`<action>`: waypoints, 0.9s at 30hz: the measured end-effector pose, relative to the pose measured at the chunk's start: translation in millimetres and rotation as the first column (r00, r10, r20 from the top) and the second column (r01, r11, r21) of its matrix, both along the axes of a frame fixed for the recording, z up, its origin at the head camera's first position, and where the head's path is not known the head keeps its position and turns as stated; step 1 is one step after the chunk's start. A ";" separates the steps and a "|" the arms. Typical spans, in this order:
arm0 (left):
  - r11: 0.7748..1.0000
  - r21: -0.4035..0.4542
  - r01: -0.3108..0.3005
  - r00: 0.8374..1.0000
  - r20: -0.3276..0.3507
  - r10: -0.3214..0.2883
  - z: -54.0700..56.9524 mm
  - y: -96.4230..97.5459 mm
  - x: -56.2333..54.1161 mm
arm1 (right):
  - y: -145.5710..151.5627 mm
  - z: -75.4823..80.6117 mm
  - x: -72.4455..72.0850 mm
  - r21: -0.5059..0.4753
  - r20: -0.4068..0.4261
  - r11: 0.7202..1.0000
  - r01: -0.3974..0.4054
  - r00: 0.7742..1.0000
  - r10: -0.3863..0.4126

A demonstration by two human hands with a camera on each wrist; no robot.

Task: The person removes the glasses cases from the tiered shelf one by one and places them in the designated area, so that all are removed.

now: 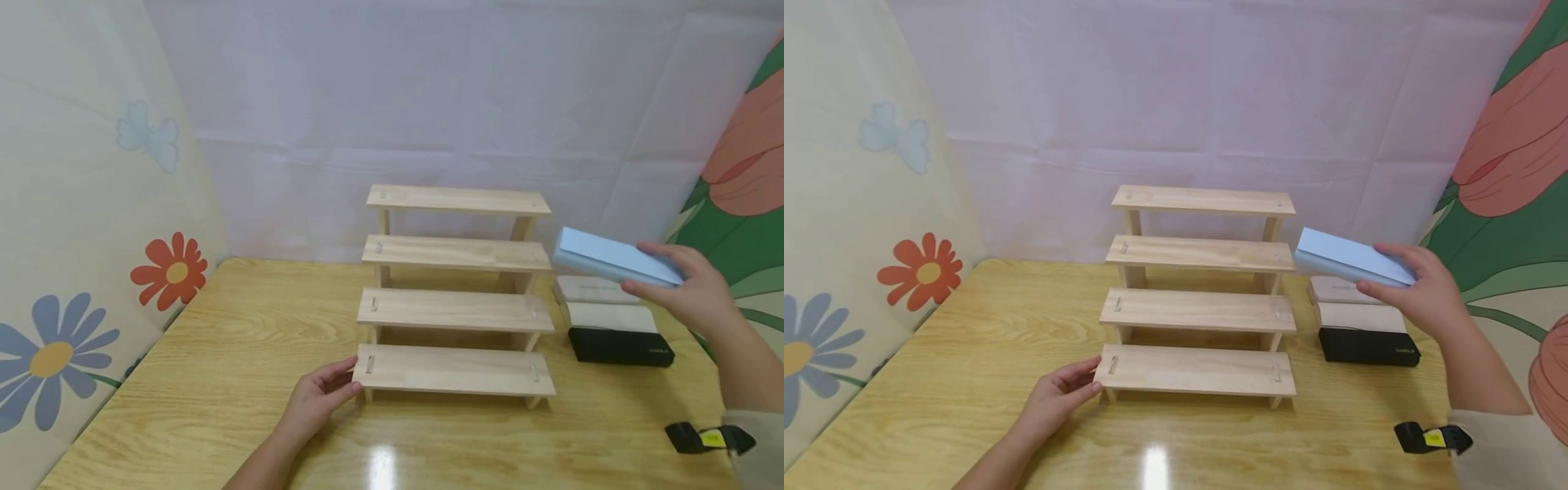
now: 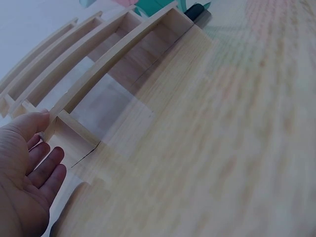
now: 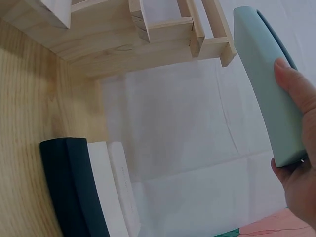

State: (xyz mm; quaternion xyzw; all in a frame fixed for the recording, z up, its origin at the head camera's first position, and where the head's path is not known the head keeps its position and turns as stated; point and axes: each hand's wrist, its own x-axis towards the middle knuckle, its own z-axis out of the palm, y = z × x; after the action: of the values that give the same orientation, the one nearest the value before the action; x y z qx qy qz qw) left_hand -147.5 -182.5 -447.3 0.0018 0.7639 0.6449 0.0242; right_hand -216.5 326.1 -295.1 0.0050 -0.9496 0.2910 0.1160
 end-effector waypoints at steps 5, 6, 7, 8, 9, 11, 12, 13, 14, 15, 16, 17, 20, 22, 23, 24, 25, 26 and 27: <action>1.000 0.009 -0.003 1.000 -0.001 0.003 -0.6 0.0 -0.2 | 2.3 -6.1 6.7 0.008 0.012 1.000 0.013 1.000 -0.013; 1.000 0.009 -0.005 1.000 -0.002 0.005 -0.6 0.1 -0.3 | 2.8 -7.6 8.2 0.006 0.017 1.000 0.015 1.000 -0.016; 1.000 0.010 -0.007 1.000 -0.003 0.007 -0.7 0.1 -0.4 | 3.2 -9.2 9.7 0.006 0.017 1.000 0.017 1.000 -0.017; 1.000 0.011 -0.008 1.000 -0.003 0.008 -0.9 0.2 -0.6 | 3.5 -10.9 11.4 0.006 0.016 1.000 0.018 1.000 -0.018; 1.000 0.010 -0.011 1.000 -0.003 0.011 -1.0 0.3 -0.8 | 3.9 -12.7 13.0 0.005 0.011 1.000 0.017 1.000 -0.017; 1.000 0.010 -0.014 1.000 -0.002 0.014 -1.2 0.5 -1.2 | 5.3 -16.5 16.0 0.009 0.002 1.000 0.014 1.000 -0.014; 1.000 0.011 -0.014 1.000 -0.002 0.014 -1.3 0.5 -1.3 | 6.3 -18.5 17.5 0.008 0.001 1.000 0.012 1.000 -0.012; 1.000 0.011 -0.013 1.000 -0.002 0.013 -1.4 0.6 -1.4 | 7.1 -20.6 18.9 0.011 -0.003 1.000 0.011 1.000 -0.011; 1.000 0.012 -0.012 1.000 -0.002 0.012 -1.4 0.7 -1.4 | 8.2 -22.8 20.2 0.013 -0.005 1.000 0.011 1.000 -0.011; 1.000 0.011 -0.012 1.000 -0.001 0.012 -1.3 0.7 -1.4 | 9.4 -24.9 21.6 0.012 -0.005 1.000 0.011 1.000 -0.011; 1.000 0.011 -0.011 1.000 -0.004 0.011 -1.2 0.7 -1.4 | 10.7 -26.9 23.0 0.010 -0.003 1.000 0.011 1.000 -0.011; 1.000 0.013 -0.012 1.000 -0.004 0.012 -1.0 0.6 -1.4 | 11.9 -29.0 24.3 0.008 -0.001 1.000 0.011 1.000 -0.011; 1.000 0.014 -0.008 1.000 -0.011 0.008 -0.4 0.4 -1.2 | 15.6 -35.3 28.8 0.006 -0.004 1.000 0.012 1.000 -0.012; 1.000 0.017 -0.007 1.000 -0.014 0.007 0.0 0.4 -0.9 | 17.7 -39.5 32.1 0.005 -0.008 1.000 0.014 1.000 -0.014; 1.000 0.019 -0.006 1.000 -0.011 0.006 0.1 0.3 -0.7 | 18.8 -41.6 34.0 0.005 -0.011 1.000 0.018 1.000 -0.018; 1.000 0.020 -0.003 1.000 -0.010 0.003 0.3 0.4 -0.5 | 19.6 -43.8 35.9 0.008 -0.014 1.000 0.021 1.000 -0.021; 1.000 0.021 -0.002 1.000 -0.009 0.002 0.4 0.5 -0.4 | 20.5 -45.9 37.7 0.011 -0.016 1.000 0.025 1.000 -0.025; 1.000 0.023 -0.006 1.000 -0.003 0.006 0.5 0.5 -0.3 | 21.2 -47.9 39.5 0.014 -0.018 1.000 0.026 1.000 -0.026; 1.000 0.022 -0.007 1.000 -0.001 0.007 0.6 0.7 -0.1 | 22.0 -50.1 41.3 0.013 -0.015 0.999 0.029 0.999 -0.029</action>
State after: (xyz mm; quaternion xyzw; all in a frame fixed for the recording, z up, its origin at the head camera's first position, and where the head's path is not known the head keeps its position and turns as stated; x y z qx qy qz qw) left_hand -147.7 -181.8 -446.7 -0.0001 0.7569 0.6532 0.0214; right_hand -175.2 348.1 -345.2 -0.0059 -0.9506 0.2831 0.1274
